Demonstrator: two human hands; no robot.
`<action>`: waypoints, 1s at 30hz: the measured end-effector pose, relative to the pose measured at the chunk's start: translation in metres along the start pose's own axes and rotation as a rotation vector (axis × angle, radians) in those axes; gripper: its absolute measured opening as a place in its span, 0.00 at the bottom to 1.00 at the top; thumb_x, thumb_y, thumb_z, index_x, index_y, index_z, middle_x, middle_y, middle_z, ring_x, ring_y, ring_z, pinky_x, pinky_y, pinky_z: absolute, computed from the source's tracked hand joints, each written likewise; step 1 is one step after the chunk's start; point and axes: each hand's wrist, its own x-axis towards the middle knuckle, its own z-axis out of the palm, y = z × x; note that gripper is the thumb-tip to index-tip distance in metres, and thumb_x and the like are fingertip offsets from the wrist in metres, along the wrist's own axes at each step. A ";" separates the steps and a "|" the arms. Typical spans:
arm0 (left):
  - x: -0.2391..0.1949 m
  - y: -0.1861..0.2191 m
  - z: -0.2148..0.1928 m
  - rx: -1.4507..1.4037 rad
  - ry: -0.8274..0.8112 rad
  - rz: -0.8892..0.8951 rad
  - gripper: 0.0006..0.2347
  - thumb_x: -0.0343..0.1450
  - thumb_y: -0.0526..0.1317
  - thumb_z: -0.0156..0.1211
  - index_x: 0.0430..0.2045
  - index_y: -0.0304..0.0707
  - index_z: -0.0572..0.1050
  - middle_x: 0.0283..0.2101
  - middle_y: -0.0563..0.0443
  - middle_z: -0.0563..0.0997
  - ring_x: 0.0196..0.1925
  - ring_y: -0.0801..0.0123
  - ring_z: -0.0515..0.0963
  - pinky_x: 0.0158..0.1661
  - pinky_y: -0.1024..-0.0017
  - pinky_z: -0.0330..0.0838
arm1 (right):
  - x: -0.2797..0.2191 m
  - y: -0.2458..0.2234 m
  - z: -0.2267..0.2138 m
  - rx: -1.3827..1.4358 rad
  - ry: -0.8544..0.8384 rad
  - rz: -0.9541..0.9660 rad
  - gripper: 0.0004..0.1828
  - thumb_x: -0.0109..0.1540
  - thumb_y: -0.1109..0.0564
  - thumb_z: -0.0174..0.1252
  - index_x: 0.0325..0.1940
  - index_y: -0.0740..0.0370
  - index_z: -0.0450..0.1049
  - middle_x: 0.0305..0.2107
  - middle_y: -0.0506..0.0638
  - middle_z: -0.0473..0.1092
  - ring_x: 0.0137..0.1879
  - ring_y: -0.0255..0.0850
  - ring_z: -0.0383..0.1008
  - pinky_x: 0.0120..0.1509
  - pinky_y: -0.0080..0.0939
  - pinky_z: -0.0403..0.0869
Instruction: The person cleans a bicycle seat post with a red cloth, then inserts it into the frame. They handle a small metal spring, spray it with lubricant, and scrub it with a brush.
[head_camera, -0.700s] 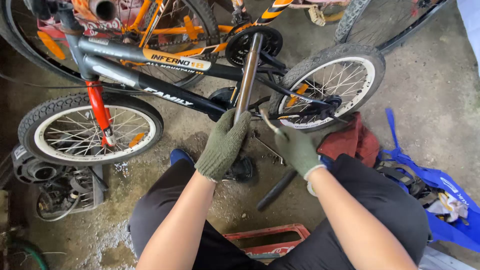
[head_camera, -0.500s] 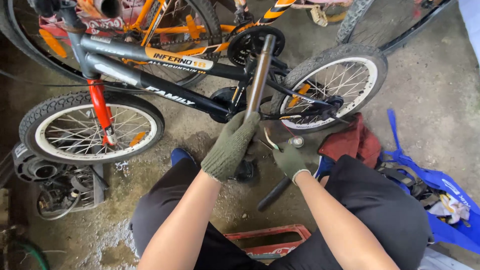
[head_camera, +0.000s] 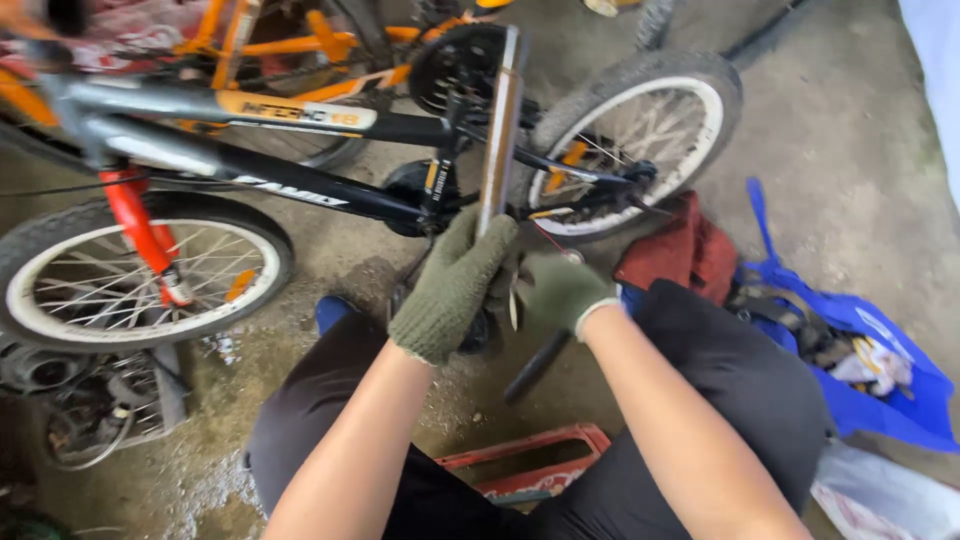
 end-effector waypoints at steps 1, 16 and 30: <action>0.001 -0.004 0.002 0.001 -0.014 -0.013 0.17 0.74 0.47 0.60 0.53 0.38 0.72 0.21 0.45 0.73 0.18 0.66 0.75 0.16 0.73 0.70 | -0.020 -0.002 -0.034 0.004 -0.004 0.018 0.19 0.64 0.42 0.51 0.46 0.56 0.77 0.38 0.57 0.79 0.54 0.55 0.79 0.62 0.58 0.74; 0.015 -0.038 0.069 0.143 -0.290 -0.122 0.20 0.70 0.43 0.60 0.56 0.35 0.70 0.28 0.53 0.73 0.25 0.77 0.70 0.24 0.79 0.63 | -0.065 0.145 -0.187 0.521 0.337 0.434 0.25 0.66 0.48 0.51 0.58 0.68 0.77 0.34 0.55 0.76 0.36 0.45 0.74 0.42 0.41 0.71; 0.047 -0.047 0.120 0.180 -0.311 -0.127 0.14 0.71 0.37 0.60 0.48 0.28 0.71 0.37 0.45 0.79 0.35 0.68 0.80 0.40 0.71 0.78 | -0.011 0.431 0.172 0.470 0.139 0.873 0.40 0.55 0.21 0.60 0.63 0.43 0.72 0.58 0.47 0.74 0.66 0.46 0.72 0.70 0.49 0.71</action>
